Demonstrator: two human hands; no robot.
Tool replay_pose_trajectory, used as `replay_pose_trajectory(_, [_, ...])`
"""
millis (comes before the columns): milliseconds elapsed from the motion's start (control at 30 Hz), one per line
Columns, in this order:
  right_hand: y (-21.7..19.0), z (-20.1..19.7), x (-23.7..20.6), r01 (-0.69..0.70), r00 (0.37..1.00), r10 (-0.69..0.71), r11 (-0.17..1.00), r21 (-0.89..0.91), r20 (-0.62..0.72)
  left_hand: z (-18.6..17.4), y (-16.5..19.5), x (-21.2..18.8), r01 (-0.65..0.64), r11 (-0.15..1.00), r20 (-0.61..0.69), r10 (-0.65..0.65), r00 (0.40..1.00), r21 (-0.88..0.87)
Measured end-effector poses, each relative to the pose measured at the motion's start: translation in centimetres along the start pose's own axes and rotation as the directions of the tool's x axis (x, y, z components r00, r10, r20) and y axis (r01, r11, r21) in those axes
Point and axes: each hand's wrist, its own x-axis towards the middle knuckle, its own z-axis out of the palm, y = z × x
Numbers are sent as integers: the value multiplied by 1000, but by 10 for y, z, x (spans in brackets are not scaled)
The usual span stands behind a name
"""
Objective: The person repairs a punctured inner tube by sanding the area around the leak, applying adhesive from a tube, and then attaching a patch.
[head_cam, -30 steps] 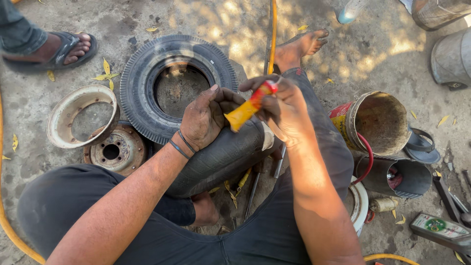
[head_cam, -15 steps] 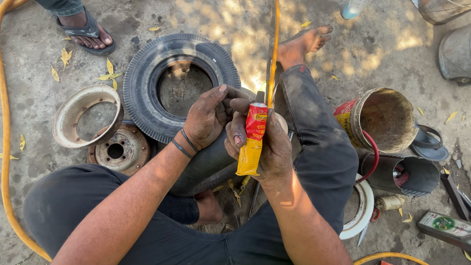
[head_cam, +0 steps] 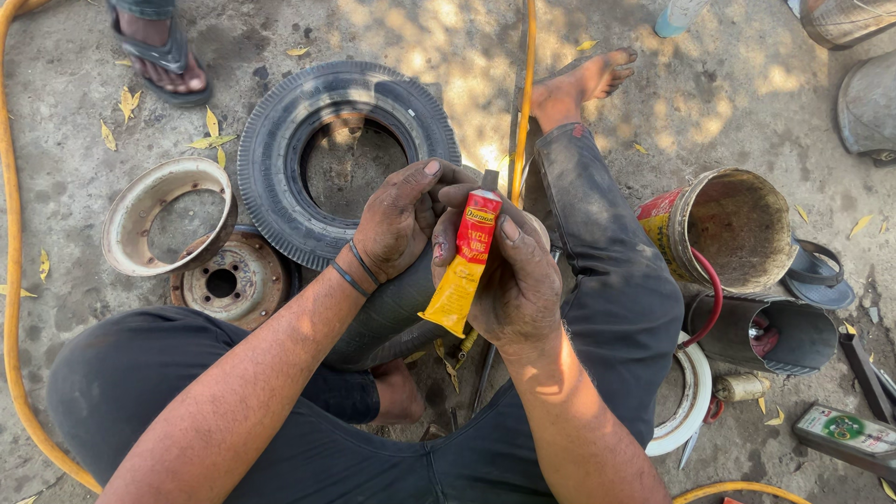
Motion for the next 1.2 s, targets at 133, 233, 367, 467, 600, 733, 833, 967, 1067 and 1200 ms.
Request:
replay_pose_trajectory(133, [1, 2, 0, 6, 1000, -6, 1000, -21, -14, -1, 0, 1, -19, 1000, 39, 20, 999, -17])
replay_pose_trajectory(233, [2, 4, 1, -3, 1000, 3, 1000, -8, 11, -1, 0, 0, -6, 1000, 7, 6, 1000, -5])
replay_pose_trajectory(367, [1, 3, 1, -28, 1000, 28, 1000, 11, 1, 2, 2, -1, -11, 1000, 22, 10, 1000, 13])
replay_pose_trajectory(467, [2, 2, 1, -38, 999, 38, 999, 36, -1, 4, 4, -1, -11, 1000, 21, 11, 1000, 12])
replay_pose_trajectory(600, [5, 0, 2, -26, 1000, 26, 1000, 14, 2, 2, 3, -1, -24, 999, 14, 23, 1000, 30])
replay_pose_trajectory(733, [-16, -10, 0, 31, 966, -15, 998, 56, -258, -5, 5, 2, -98, 931, -27, 115, 993, 351])
replay_pose_trajectory(833, [-67, -39, -12, 227, 827, -386, 895, -385, -409, -10, 14, 5, -144, 396, 15, 312, 950, 907])
replay_pose_trajectory(967, [-168, -124, -48, 307, 627, -745, 507, -805, -230, -17, 28, -2, -95, 112, 50, 348, 936, 989])
replay_pose_trajectory(1067, [-227, -207, -88, 52, 510, -848, 198, -979, -145, -24, 26, -19, -114, -141, 151, 292, 944, 983])
replay_pose_trajectory(1200, [-250, -298, -123, -222, 405, -893, 114, -968, -198, -34, 24, -25, 5, -414, 87, 203, 975, 910])
